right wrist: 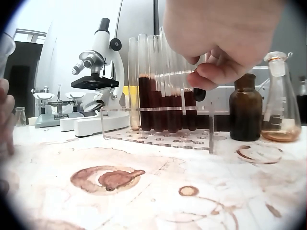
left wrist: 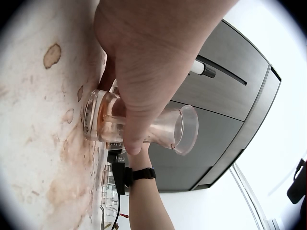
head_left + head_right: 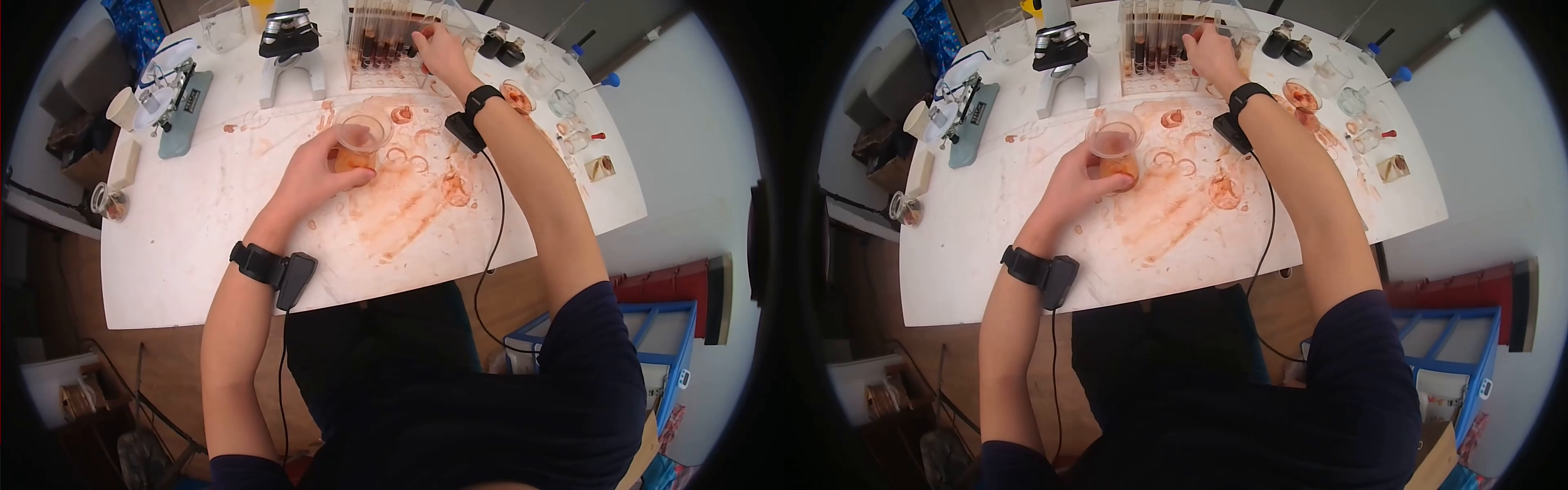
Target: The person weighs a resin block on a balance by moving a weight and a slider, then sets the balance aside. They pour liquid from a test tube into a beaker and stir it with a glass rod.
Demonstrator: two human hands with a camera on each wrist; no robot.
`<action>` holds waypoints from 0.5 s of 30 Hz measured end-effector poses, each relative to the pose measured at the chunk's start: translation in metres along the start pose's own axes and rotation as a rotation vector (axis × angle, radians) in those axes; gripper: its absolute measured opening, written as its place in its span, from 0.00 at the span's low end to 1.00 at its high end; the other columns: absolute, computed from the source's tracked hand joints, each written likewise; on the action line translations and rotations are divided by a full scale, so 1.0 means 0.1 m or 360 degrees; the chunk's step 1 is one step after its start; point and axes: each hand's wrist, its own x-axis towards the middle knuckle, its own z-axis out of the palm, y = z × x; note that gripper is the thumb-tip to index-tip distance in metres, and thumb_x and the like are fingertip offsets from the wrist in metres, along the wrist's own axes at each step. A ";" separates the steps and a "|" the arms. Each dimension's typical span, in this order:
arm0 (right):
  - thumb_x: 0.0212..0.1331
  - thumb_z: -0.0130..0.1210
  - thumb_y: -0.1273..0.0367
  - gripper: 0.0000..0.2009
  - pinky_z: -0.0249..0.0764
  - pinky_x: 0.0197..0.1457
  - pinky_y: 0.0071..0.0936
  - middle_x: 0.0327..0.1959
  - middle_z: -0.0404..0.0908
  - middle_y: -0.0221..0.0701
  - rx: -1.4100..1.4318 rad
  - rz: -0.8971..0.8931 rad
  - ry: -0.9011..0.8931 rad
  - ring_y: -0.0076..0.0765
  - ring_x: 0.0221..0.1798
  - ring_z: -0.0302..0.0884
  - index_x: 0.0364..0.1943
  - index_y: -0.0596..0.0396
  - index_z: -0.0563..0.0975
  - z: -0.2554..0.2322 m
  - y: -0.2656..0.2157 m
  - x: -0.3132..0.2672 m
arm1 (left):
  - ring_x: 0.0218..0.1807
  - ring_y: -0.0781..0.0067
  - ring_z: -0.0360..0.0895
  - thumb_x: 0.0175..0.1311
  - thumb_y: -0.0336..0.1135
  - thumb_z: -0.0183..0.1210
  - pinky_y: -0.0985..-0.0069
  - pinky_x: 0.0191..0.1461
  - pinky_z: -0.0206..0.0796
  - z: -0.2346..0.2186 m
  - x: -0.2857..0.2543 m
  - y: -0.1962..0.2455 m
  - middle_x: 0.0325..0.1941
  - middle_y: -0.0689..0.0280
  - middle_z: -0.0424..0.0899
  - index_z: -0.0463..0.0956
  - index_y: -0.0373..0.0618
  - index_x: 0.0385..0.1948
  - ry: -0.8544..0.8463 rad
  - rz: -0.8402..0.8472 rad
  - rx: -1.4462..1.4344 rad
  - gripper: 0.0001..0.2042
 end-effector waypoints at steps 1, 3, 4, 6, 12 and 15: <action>0.69 0.54 0.56 0.19 0.82 0.44 0.38 0.27 0.86 0.44 -0.0048 -0.0032 0.0011 0.44 0.28 0.88 0.46 0.62 0.76 0.01 0.01 0.00 | 0.54 0.71 0.82 0.53 0.33 0.74 0.74 0.61 0.73 0.00 0.00 0.00 0.53 0.62 0.84 0.77 0.41 0.54 -0.0001 -0.0009 0.0006 0.25; 0.68 0.55 0.56 0.19 0.82 0.45 0.38 0.27 0.87 0.44 -0.0067 -0.0058 0.0023 0.44 0.29 0.88 0.46 0.61 0.78 0.04 0.04 0.00 | 0.53 0.71 0.82 0.53 0.33 0.74 0.74 0.61 0.73 0.00 0.00 -0.01 0.53 0.62 0.84 0.77 0.41 0.54 -0.0005 -0.0017 0.0010 0.25; 0.68 0.55 0.56 0.19 0.82 0.45 0.38 0.28 0.87 0.44 -0.0076 -0.0071 0.0029 0.44 0.29 0.88 0.45 0.61 0.79 0.04 0.06 0.01 | 0.53 0.71 0.82 0.53 0.33 0.74 0.74 0.61 0.73 0.00 0.00 -0.01 0.53 0.62 0.84 0.77 0.41 0.54 -0.0006 -0.0015 0.0006 0.25; 0.68 0.56 0.57 0.19 0.83 0.45 0.37 0.28 0.87 0.44 -0.0068 -0.0038 0.0005 0.42 0.29 0.88 0.45 0.61 0.80 0.03 0.04 0.01 | 0.53 0.71 0.82 0.53 0.33 0.75 0.74 0.61 0.73 0.00 0.00 -0.01 0.53 0.62 0.84 0.77 0.41 0.53 -0.0006 -0.0011 -0.0004 0.25; 0.66 0.56 0.59 0.17 0.83 0.45 0.32 0.26 0.88 0.41 -0.0083 0.0062 -0.0105 0.36 0.27 0.89 0.46 0.61 0.83 -0.01 -0.03 0.05 | 0.53 0.70 0.82 0.52 0.34 0.75 0.73 0.60 0.73 0.00 0.00 -0.03 0.53 0.61 0.84 0.77 0.40 0.52 0.0005 0.0036 -0.0007 0.25; 0.65 0.56 0.60 0.17 0.84 0.41 0.31 0.24 0.87 0.39 -0.0020 0.0099 -0.0192 0.34 0.26 0.89 0.45 0.61 0.83 0.01 0.03 0.17 | 0.53 0.69 0.82 0.52 0.34 0.75 0.73 0.61 0.73 0.00 0.01 -0.05 0.53 0.61 0.84 0.78 0.41 0.52 0.0006 0.0050 0.0003 0.25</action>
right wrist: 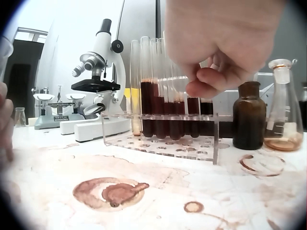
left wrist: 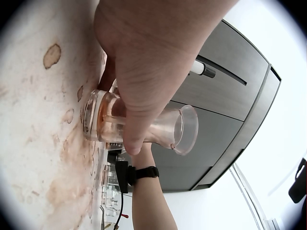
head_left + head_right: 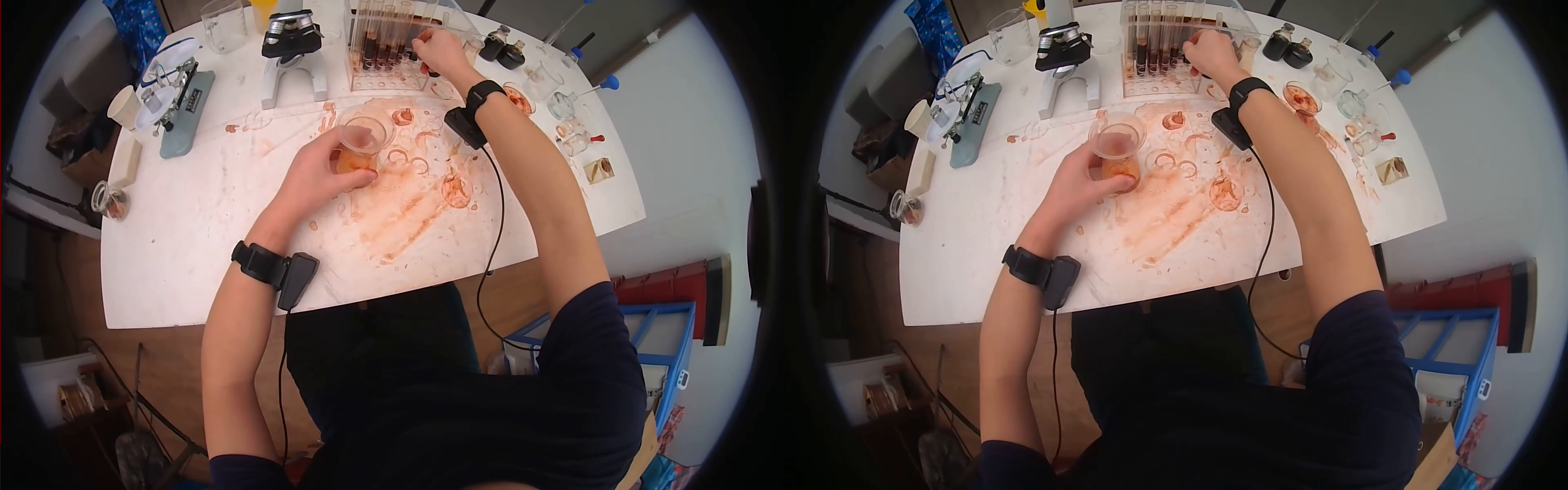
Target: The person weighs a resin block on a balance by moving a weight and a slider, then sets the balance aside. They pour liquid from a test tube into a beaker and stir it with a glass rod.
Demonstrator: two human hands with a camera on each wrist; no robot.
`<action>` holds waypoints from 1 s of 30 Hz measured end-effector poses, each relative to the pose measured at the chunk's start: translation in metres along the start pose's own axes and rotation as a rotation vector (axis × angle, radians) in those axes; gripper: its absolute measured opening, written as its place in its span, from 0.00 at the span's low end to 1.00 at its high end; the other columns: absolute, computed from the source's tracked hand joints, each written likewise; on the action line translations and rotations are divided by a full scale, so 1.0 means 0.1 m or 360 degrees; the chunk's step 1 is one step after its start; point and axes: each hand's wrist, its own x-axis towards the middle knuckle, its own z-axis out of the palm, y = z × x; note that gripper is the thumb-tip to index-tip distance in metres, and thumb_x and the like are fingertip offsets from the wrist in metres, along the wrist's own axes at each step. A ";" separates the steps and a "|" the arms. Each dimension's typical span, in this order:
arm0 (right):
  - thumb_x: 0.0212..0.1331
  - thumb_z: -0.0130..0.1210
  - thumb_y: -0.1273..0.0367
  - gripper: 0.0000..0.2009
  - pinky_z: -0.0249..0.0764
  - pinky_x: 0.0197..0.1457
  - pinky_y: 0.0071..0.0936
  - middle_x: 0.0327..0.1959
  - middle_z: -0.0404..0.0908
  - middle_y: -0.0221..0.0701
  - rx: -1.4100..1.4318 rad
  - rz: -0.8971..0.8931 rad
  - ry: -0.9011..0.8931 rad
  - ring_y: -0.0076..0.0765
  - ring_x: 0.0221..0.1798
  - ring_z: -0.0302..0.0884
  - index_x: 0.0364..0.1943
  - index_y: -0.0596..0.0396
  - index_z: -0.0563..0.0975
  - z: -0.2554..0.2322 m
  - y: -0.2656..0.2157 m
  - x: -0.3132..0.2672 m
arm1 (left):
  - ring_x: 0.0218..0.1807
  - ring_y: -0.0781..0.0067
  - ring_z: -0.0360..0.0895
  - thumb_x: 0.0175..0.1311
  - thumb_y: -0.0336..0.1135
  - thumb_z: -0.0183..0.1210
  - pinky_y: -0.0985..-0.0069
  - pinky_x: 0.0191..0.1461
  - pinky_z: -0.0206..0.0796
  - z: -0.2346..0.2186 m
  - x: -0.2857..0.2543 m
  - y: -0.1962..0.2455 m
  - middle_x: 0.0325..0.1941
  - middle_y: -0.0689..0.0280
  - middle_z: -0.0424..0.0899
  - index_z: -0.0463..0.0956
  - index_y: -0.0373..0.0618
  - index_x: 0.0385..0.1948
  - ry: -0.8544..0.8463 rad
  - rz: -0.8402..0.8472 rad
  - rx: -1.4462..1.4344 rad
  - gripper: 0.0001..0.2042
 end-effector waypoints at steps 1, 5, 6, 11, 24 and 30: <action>0.65 0.56 0.60 0.17 0.84 0.40 0.30 0.23 0.87 0.38 0.0046 0.0017 -0.0034 0.34 0.26 0.89 0.45 0.61 0.84 0.01 0.04 0.04 | 0.53 0.69 0.82 0.52 0.35 0.75 0.73 0.61 0.72 0.00 0.00 -0.02 0.53 0.61 0.84 0.78 0.41 0.52 0.0000 0.0005 -0.0001 0.25; 0.65 0.58 0.61 0.16 0.82 0.33 0.26 0.25 0.87 0.35 0.0008 0.0014 -0.0111 0.30 0.25 0.87 0.45 0.63 0.83 -0.09 -0.05 0.01 | 0.52 0.67 0.82 0.52 0.36 0.75 0.72 0.61 0.72 0.00 0.00 -0.02 0.53 0.61 0.84 0.78 0.42 0.53 0.0005 0.0008 0.0021 0.25; 0.66 0.59 0.62 0.15 0.81 0.30 0.25 0.26 0.86 0.32 0.0000 -0.0026 -0.0089 0.28 0.24 0.87 0.44 0.62 0.82 -0.10 -0.05 -0.03 | 0.52 0.67 0.82 0.52 0.36 0.75 0.72 0.61 0.72 0.00 0.00 -0.02 0.53 0.61 0.84 0.78 0.42 0.53 0.0001 -0.0002 0.0018 0.25; 0.66 0.60 0.61 0.15 0.81 0.29 0.24 0.24 0.86 0.31 0.0113 -0.0102 0.0143 0.27 0.23 0.86 0.41 0.62 0.81 -0.14 -0.13 -0.19 | 0.54 0.67 0.82 0.53 0.36 0.75 0.72 0.61 0.72 -0.01 -0.01 0.02 0.54 0.61 0.84 0.78 0.42 0.53 -0.0016 -0.0051 0.0049 0.25; 0.62 0.58 0.58 0.17 0.83 0.37 0.26 0.26 0.88 0.35 -0.0042 -0.0083 -0.0036 0.30 0.26 0.88 0.41 0.60 0.81 -0.17 -0.09 -0.29 | 0.55 0.68 0.82 0.53 0.35 0.74 0.71 0.63 0.73 0.00 -0.01 0.03 0.56 0.61 0.83 0.78 0.42 0.53 0.0009 -0.0013 0.0076 0.25; 0.60 0.59 0.58 0.17 0.83 0.39 0.27 0.26 0.88 0.35 -0.0015 -0.0108 0.0048 0.30 0.26 0.88 0.39 0.59 0.83 -0.24 -0.13 -0.26 | 0.56 0.69 0.81 0.53 0.33 0.74 0.72 0.62 0.73 0.00 -0.01 0.06 0.55 0.61 0.83 0.77 0.41 0.53 0.0001 -0.0041 0.0040 0.25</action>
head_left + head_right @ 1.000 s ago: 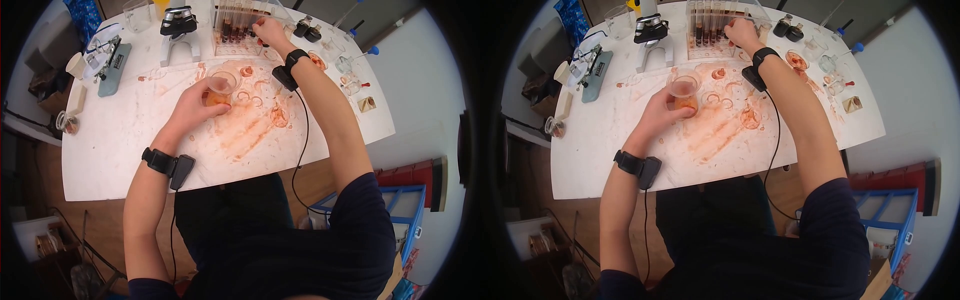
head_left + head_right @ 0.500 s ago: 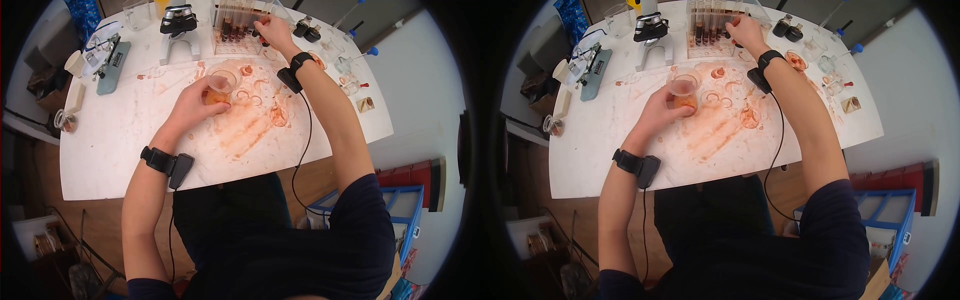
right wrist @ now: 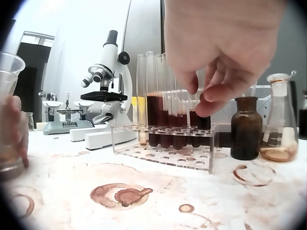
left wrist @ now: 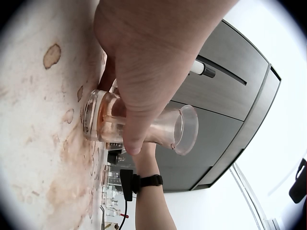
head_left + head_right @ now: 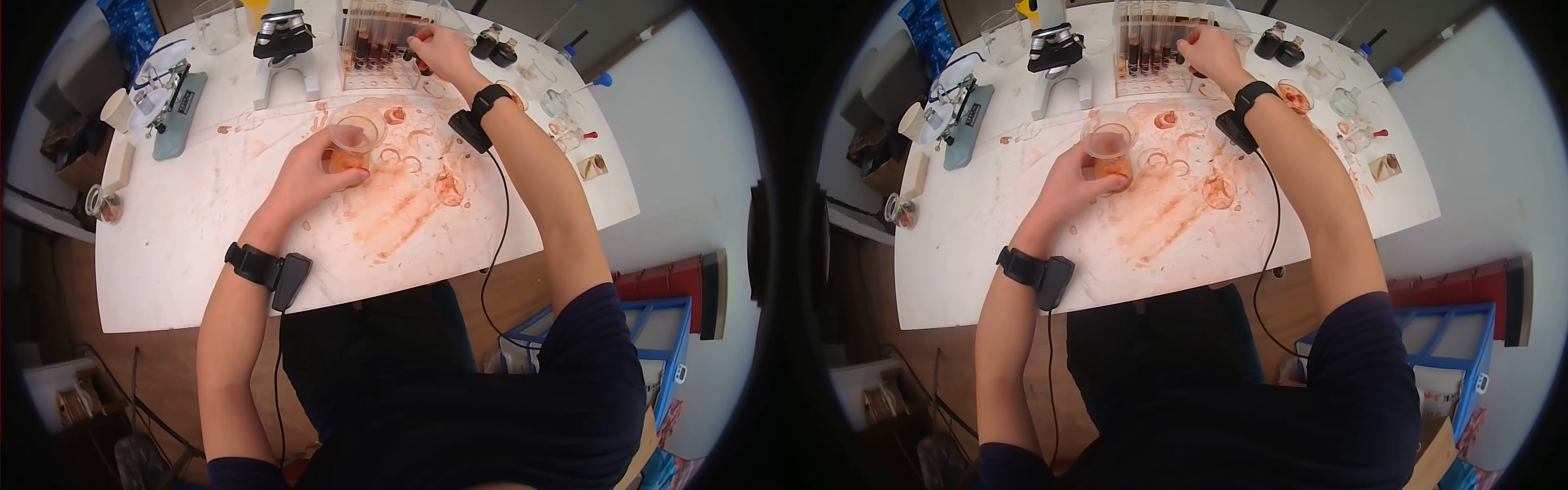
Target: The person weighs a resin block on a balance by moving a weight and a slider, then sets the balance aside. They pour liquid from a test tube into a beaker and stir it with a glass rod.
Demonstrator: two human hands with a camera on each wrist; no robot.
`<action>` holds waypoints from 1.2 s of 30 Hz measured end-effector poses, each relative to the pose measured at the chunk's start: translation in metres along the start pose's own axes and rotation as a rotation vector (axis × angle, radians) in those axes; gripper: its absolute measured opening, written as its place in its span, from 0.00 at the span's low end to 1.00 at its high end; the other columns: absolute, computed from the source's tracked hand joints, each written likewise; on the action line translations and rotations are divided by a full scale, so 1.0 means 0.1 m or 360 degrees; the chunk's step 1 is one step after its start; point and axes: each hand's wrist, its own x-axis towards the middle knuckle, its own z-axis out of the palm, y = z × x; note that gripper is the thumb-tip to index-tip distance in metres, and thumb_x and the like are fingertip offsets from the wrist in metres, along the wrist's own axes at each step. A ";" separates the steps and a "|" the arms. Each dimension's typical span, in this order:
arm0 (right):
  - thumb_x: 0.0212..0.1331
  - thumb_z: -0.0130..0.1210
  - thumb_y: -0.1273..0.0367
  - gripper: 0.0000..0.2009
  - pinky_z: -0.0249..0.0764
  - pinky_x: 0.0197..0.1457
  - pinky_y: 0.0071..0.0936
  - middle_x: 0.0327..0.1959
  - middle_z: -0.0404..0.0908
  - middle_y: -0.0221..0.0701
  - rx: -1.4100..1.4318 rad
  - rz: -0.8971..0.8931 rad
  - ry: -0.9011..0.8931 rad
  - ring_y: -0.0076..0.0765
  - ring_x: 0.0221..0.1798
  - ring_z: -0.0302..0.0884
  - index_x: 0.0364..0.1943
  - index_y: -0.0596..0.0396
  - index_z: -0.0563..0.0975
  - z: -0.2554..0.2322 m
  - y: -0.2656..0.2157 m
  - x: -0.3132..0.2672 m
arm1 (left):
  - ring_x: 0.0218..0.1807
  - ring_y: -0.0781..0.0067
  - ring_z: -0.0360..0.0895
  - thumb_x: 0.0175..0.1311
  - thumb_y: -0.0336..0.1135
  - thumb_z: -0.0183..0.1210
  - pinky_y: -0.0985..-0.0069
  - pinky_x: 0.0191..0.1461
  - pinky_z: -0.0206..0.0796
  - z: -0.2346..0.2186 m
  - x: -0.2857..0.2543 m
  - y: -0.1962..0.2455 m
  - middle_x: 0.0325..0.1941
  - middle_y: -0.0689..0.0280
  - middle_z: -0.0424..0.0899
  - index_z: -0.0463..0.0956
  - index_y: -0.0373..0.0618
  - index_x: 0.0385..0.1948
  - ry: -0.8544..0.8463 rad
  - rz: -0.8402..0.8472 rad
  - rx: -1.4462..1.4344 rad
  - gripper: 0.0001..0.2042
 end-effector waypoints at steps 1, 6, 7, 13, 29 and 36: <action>0.60 0.59 0.58 0.17 0.83 0.39 0.27 0.26 0.88 0.35 0.0005 -0.0012 0.0063 0.30 0.26 0.88 0.39 0.59 0.83 0.01 0.00 0.01 | 0.55 0.69 0.81 0.53 0.33 0.74 0.72 0.62 0.73 0.00 0.00 0.00 0.55 0.61 0.83 0.77 0.41 0.53 -0.0001 -0.0004 -0.0003 0.25; 0.58 0.59 0.56 0.18 0.83 0.41 0.27 0.26 0.88 0.35 -0.0086 -0.0078 -0.0020 0.30 0.27 0.88 0.39 0.58 0.83 -0.02 -0.09 -0.10 | 0.54 0.69 0.82 0.53 0.33 0.74 0.72 0.62 0.73 0.00 0.00 -0.03 0.54 0.61 0.83 0.77 0.41 0.52 -0.0001 0.0027 -0.0033 0.24; 0.58 0.59 0.56 0.18 0.83 0.41 0.27 0.26 0.88 0.35 -0.0057 -0.0059 -0.0060 0.30 0.27 0.88 0.39 0.58 0.83 -0.01 -0.10 -0.11 | 0.53 0.69 0.82 0.53 0.33 0.74 0.73 0.62 0.73 0.00 0.01 -0.03 0.54 0.61 0.83 0.77 0.41 0.52 -0.0002 0.0030 -0.0038 0.24; 0.58 0.60 0.58 0.17 0.83 0.40 0.27 0.27 0.88 0.35 0.0012 -0.0075 -0.0136 0.29 0.28 0.89 0.39 0.59 0.83 0.05 -0.07 -0.13 | 0.53 0.70 0.82 0.53 0.33 0.74 0.73 0.62 0.73 0.00 0.01 -0.02 0.54 0.62 0.83 0.77 0.41 0.52 -0.0009 0.0007 -0.0031 0.24; 0.60 0.60 0.55 0.17 0.82 0.41 0.27 0.24 0.88 0.31 -0.0191 -0.0037 -0.0148 0.27 0.27 0.88 0.40 0.55 0.83 -0.05 0.09 -0.10 | 0.54 0.71 0.81 0.53 0.32 0.73 0.73 0.62 0.72 0.00 0.00 0.00 0.54 0.62 0.83 0.77 0.41 0.53 -0.0008 0.0016 -0.0044 0.24; 0.59 0.60 0.55 0.18 0.81 0.40 0.26 0.22 0.87 0.31 -0.0176 0.0031 -0.0276 0.29 0.25 0.87 0.40 0.57 0.84 -0.07 0.10 0.02 | 0.54 0.71 0.81 0.53 0.33 0.74 0.74 0.62 0.72 0.00 0.00 0.00 0.54 0.61 0.83 0.77 0.41 0.53 -0.0012 -0.0013 -0.0033 0.24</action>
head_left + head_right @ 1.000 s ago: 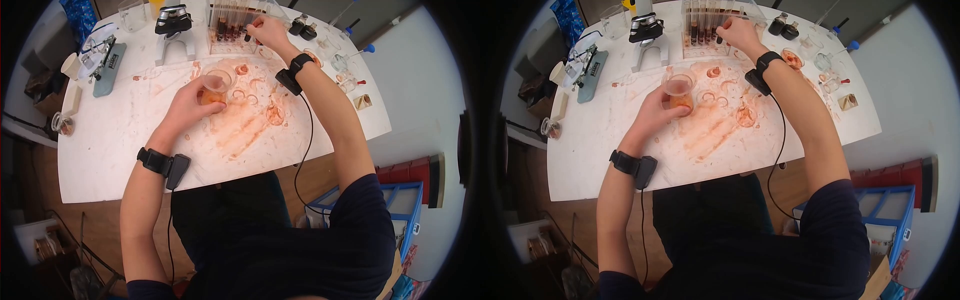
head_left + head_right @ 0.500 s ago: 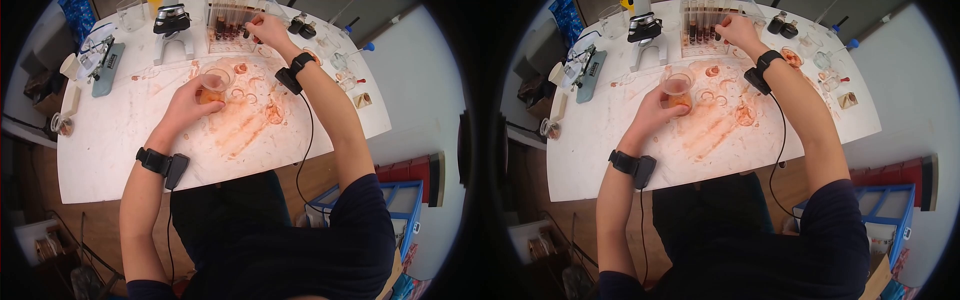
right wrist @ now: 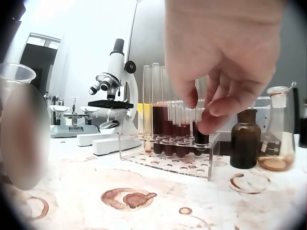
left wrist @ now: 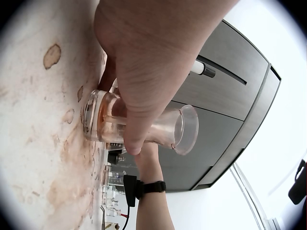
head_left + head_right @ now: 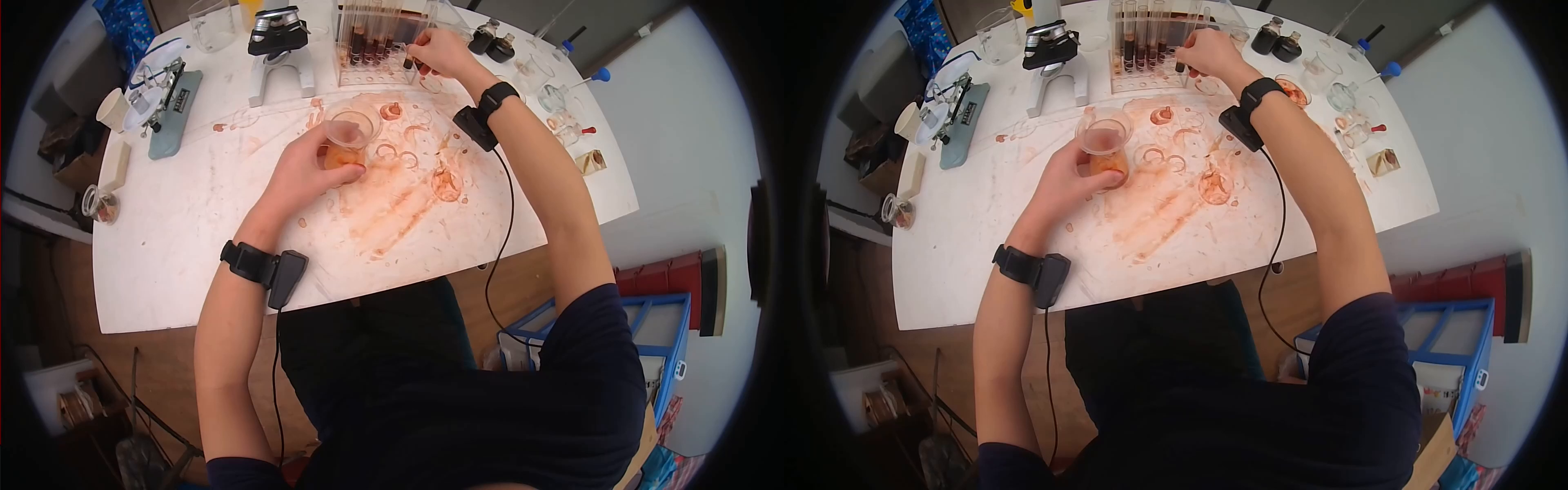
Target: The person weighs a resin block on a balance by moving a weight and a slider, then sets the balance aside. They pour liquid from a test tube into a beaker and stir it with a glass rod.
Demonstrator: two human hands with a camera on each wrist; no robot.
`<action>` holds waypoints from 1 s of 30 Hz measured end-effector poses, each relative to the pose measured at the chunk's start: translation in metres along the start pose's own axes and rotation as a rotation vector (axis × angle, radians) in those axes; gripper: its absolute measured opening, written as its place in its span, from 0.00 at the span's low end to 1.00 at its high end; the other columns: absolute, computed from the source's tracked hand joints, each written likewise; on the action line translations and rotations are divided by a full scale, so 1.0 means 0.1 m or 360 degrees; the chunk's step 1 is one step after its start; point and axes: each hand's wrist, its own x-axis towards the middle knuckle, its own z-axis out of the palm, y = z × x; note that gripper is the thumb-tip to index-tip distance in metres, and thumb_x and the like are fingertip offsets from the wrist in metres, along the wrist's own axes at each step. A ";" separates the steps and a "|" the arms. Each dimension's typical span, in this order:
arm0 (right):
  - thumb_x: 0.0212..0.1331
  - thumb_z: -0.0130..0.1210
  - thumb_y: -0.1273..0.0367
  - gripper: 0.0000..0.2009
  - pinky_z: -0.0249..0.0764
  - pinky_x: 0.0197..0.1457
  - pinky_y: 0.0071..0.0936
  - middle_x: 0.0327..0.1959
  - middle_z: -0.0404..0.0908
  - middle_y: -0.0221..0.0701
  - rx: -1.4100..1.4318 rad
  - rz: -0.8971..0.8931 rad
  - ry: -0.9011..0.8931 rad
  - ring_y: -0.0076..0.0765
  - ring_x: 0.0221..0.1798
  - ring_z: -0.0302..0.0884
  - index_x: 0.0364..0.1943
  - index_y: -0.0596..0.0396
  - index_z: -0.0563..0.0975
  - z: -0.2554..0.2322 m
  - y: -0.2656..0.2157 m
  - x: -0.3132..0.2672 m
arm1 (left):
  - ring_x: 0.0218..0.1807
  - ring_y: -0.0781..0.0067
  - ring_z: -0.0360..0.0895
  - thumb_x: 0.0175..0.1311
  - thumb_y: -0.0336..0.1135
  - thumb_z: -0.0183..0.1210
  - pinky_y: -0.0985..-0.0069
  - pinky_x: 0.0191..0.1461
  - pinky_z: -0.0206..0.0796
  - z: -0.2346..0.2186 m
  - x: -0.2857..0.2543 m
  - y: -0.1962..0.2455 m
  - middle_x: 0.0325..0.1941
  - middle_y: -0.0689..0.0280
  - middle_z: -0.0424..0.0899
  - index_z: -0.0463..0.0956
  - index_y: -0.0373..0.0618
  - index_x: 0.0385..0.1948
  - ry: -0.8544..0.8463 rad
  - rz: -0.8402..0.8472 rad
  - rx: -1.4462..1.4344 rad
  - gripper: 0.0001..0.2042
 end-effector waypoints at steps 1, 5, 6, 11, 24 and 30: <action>0.59 0.60 0.56 0.18 0.81 0.40 0.26 0.21 0.87 0.31 -0.0029 -0.0002 -0.0010 0.30 0.25 0.87 0.39 0.57 0.84 0.00 0.02 0.03 | 0.54 0.71 0.81 0.53 0.33 0.74 0.73 0.62 0.72 0.00 0.00 -0.01 0.54 0.61 0.83 0.77 0.41 0.53 0.0001 -0.0003 0.0001 0.24; 0.57 0.61 0.55 0.18 0.81 0.38 0.26 0.20 0.86 0.30 -0.0065 -0.0093 0.0279 0.30 0.26 0.87 0.38 0.56 0.84 -0.03 -0.07 -0.06 | 0.54 0.69 0.82 0.53 0.35 0.74 0.73 0.62 0.72 0.00 0.01 -0.04 0.54 0.61 0.84 0.77 0.42 0.53 0.0009 0.0070 0.0046 0.25; 0.56 0.62 0.55 0.18 0.82 0.38 0.26 0.21 0.86 0.31 -0.0037 -0.0103 0.0341 0.31 0.26 0.87 0.38 0.56 0.84 -0.03 -0.11 -0.08 | 0.54 0.69 0.82 0.53 0.35 0.74 0.73 0.62 0.72 0.00 0.01 -0.04 0.54 0.61 0.84 0.77 0.42 0.53 0.0013 0.0063 0.0047 0.25; 0.57 0.62 0.57 0.17 0.83 0.39 0.29 0.29 0.88 0.35 0.0298 -0.0259 0.0301 0.32 0.27 0.88 0.38 0.59 0.83 0.14 -0.35 -0.21 | 0.53 0.69 0.82 0.53 0.36 0.74 0.73 0.61 0.73 0.00 0.01 -0.05 0.53 0.61 0.84 0.77 0.42 0.53 0.0004 0.0048 0.0020 0.25; 0.61 0.62 0.58 0.16 0.82 0.38 0.27 0.31 0.89 0.35 -0.0011 -0.0251 -0.0109 0.30 0.29 0.88 0.40 0.59 0.84 0.32 -0.65 -0.01 | 0.54 0.66 0.82 0.54 0.38 0.74 0.71 0.62 0.73 0.00 0.02 -0.08 0.54 0.61 0.84 0.78 0.42 0.53 0.0014 0.0085 0.0063 0.25; 0.60 0.61 0.57 0.17 0.83 0.39 0.28 0.31 0.89 0.35 -0.0028 -0.0226 -0.0071 0.30 0.29 0.89 0.39 0.59 0.84 0.35 -0.69 -0.03 | 0.51 0.66 0.82 0.53 0.39 0.74 0.72 0.59 0.73 0.00 0.03 -0.11 0.52 0.61 0.84 0.78 0.43 0.53 0.0020 0.0121 0.0070 0.25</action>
